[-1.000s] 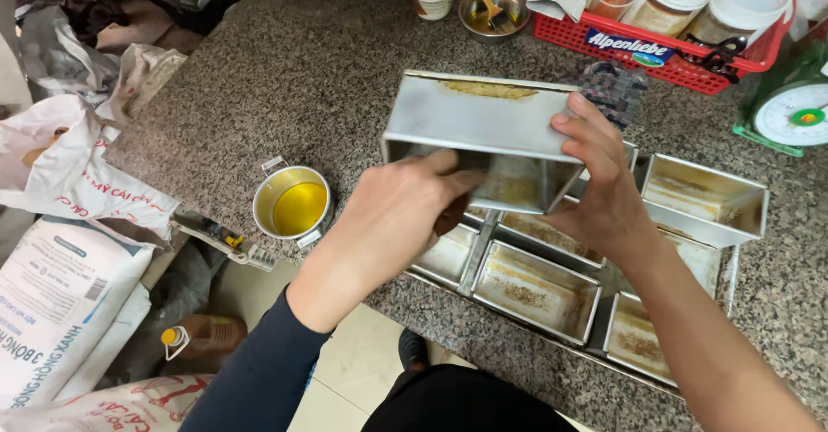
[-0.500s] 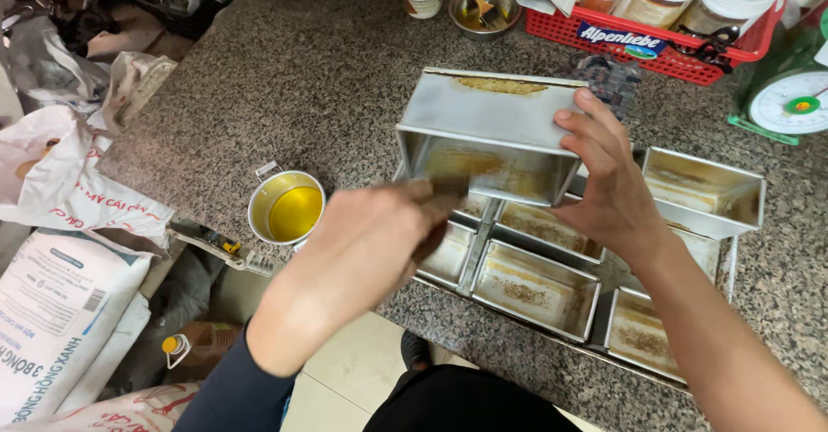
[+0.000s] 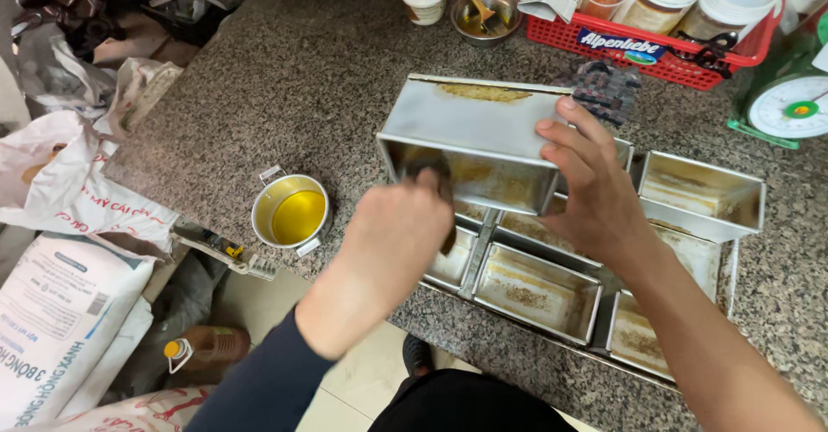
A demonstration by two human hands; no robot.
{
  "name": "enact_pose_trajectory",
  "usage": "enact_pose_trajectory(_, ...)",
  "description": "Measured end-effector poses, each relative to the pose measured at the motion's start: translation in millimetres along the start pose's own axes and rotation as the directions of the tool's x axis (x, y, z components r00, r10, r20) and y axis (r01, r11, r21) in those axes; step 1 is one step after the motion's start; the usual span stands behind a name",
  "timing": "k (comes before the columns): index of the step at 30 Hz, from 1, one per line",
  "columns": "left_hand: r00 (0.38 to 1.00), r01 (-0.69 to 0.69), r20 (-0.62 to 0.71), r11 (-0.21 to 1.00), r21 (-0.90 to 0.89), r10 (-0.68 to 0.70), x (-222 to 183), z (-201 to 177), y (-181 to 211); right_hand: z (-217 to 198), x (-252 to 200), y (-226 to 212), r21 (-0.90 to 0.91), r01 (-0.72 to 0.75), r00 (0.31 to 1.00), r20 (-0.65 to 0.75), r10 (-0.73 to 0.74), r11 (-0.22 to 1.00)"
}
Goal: The person coats the interior surfaces of several metal baking tins with oil using a brush, dipping the brush into a bowl of oil between tins.
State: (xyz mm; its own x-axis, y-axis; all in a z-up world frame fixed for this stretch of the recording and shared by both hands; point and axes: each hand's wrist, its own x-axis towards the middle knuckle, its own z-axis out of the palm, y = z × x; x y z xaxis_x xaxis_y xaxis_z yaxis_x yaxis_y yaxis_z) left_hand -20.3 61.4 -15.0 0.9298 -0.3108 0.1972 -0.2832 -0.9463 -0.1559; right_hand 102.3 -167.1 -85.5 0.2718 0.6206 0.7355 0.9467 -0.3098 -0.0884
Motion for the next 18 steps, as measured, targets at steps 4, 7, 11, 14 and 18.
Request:
enact_pose_trajectory(4, 0.998, 0.007, -0.065, 1.0, -0.026, -0.009, 4.8, 4.2, 4.3, 0.2, 0.5, -4.0, 0.006, -0.016, 1.0, -0.006, 0.016, 1.0)
enact_pose_trajectory(7, 0.998, 0.059, -0.035, 0.993, 0.105, -0.056, 19.3, 10.6, 4.7, 2.8, 0.1, -6.6, 0.015, 0.009, 1.0, -0.008, -0.009, 1.0)
enact_pose_trajectory(11, 0.999, 0.006, 0.034, 1.0, 0.016, -0.007, 3.4, 4.7, 9.2, 2.8, -1.6, -2.5, -0.043, -0.038, 0.999, 0.004, 0.038, 0.998)
enact_pose_trajectory(14, 0.995, -0.013, -0.103, 0.999, -0.029, 0.01, 2.9, 3.7, -1.7, 5.0, -3.3, -4.9, -0.005, -0.035, 0.999, -0.025, 0.035, 0.999)
enact_pose_trajectory(18, 1.0, 0.014, -0.025, 1.0, -0.02, -0.015, 5.7, -0.3, -5.6, 6.9, -3.2, 0.4, -0.029, -0.052, 0.999, 0.0, 0.052, 0.998)
